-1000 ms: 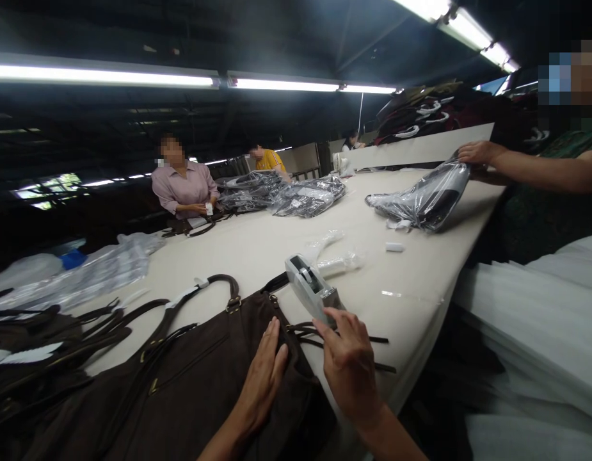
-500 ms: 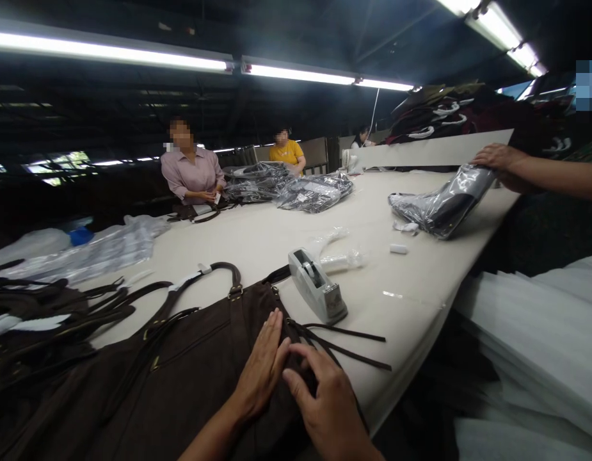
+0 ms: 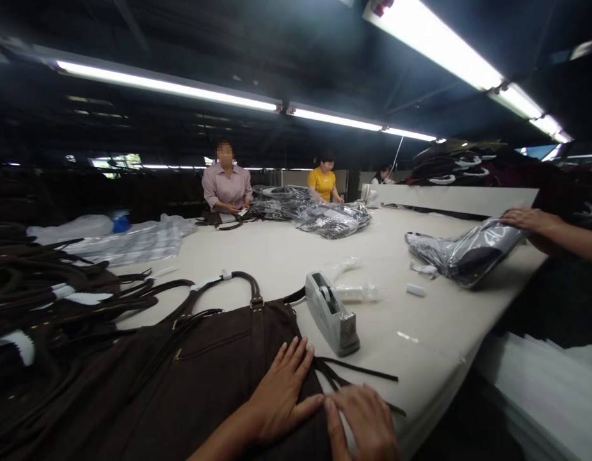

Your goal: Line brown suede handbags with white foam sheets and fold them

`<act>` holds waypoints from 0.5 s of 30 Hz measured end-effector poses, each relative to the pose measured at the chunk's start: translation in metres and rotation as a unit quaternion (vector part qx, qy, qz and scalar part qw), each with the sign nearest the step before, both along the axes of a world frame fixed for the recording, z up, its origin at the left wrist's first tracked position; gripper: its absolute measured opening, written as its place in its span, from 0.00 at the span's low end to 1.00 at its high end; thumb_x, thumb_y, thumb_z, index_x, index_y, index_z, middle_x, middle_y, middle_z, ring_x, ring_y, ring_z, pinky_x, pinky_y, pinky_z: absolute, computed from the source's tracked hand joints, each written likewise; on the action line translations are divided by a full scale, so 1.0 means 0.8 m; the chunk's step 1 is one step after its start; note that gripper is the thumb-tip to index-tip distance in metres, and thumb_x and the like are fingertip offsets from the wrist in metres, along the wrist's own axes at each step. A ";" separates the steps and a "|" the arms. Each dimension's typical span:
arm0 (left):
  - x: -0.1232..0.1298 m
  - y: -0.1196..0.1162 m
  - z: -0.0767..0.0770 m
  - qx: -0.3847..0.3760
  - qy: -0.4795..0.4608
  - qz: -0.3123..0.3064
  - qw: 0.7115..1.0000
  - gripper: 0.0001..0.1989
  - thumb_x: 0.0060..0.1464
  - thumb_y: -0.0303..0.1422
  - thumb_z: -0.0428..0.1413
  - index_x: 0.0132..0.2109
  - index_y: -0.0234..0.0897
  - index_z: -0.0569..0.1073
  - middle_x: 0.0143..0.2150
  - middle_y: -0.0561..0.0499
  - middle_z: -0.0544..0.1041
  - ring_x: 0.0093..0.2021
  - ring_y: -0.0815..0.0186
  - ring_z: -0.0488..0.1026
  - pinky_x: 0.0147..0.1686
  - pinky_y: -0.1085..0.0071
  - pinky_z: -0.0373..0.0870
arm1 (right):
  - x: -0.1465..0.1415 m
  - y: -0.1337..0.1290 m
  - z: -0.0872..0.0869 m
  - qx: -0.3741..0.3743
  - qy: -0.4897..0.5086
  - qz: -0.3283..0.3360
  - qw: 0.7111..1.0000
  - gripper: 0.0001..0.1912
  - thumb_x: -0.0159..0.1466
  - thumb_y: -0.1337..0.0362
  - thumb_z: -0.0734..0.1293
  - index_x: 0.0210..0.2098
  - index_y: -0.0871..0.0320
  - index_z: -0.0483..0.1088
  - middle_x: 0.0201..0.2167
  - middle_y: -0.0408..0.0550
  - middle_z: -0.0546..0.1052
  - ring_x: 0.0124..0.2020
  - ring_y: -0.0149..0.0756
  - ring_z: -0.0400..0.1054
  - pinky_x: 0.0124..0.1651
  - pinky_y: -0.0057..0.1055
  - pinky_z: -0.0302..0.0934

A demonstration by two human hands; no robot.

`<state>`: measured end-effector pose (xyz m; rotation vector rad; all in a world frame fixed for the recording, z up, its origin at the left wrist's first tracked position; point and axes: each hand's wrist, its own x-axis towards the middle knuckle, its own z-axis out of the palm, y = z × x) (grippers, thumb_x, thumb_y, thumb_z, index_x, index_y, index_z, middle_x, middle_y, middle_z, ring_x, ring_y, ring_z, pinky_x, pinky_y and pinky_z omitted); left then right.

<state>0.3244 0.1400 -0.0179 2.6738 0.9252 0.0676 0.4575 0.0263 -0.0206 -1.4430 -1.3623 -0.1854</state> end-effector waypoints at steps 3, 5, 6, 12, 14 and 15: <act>-0.002 -0.001 -0.002 0.007 -0.052 -0.016 0.999 0.38 0.61 0.54 0.42 0.70 0.42 0.40 0.72 0.42 0.42 0.71 0.48 0.38 0.66 0.43 0.40 | -0.002 0.060 0.067 -0.087 -0.012 0.100 0.991 0.20 0.69 0.60 0.56 0.56 0.56 0.68 0.58 0.55 0.69 0.60 0.45 0.62 0.60 0.44 0.60; -0.004 -0.003 0.001 0.008 -0.084 -0.029 0.996 0.38 0.61 0.53 0.44 0.70 0.44 0.43 0.72 0.44 0.45 0.70 0.46 0.43 0.66 0.41 0.41 | -0.016 0.108 0.086 -0.212 -0.029 0.189 0.958 0.25 0.70 0.56 0.53 0.60 0.63 0.64 0.62 0.58 0.65 0.65 0.46 0.55 0.66 0.44 0.52; -0.006 -0.005 0.003 0.007 -0.098 -0.035 0.995 0.37 0.60 0.54 0.44 0.70 0.44 0.44 0.72 0.44 0.47 0.70 0.46 0.46 0.66 0.41 0.43 | -0.024 0.130 0.085 -0.286 -0.046 0.237 0.927 0.28 0.70 0.55 0.52 0.61 0.67 0.62 0.62 0.61 0.65 0.66 0.46 0.54 0.67 0.44 0.49; -0.012 -0.009 0.002 -0.044 -0.119 -0.045 0.991 0.37 0.57 0.51 0.50 0.68 0.39 0.54 0.69 0.43 0.57 0.68 0.42 0.49 0.65 0.43 0.50 | -0.054 0.200 0.013 -0.400 -0.159 0.256 0.865 0.36 0.70 0.53 0.51 0.67 0.75 0.45 0.70 0.65 0.41 0.70 0.48 0.39 0.70 0.44 0.39; -0.014 -0.011 0.001 -0.056 -0.113 -0.045 0.991 0.37 0.56 0.52 0.50 0.68 0.41 0.55 0.69 0.43 0.55 0.68 0.41 0.48 0.65 0.40 0.46 | -0.055 0.210 0.002 -0.378 -0.183 0.254 0.871 0.36 0.70 0.51 0.48 0.68 0.74 0.45 0.70 0.63 0.41 0.71 0.44 0.36 0.70 0.42 0.36; -0.015 -0.012 0.002 -0.060 -0.112 -0.044 0.991 0.37 0.56 0.53 0.50 0.68 0.43 0.54 0.70 0.42 0.53 0.69 0.40 0.46 0.65 0.39 0.44 | -0.054 0.216 0.000 -0.372 -0.200 0.258 0.869 0.36 0.71 0.51 0.47 0.68 0.74 0.45 0.70 0.62 0.40 0.71 0.42 0.35 0.71 0.42 0.33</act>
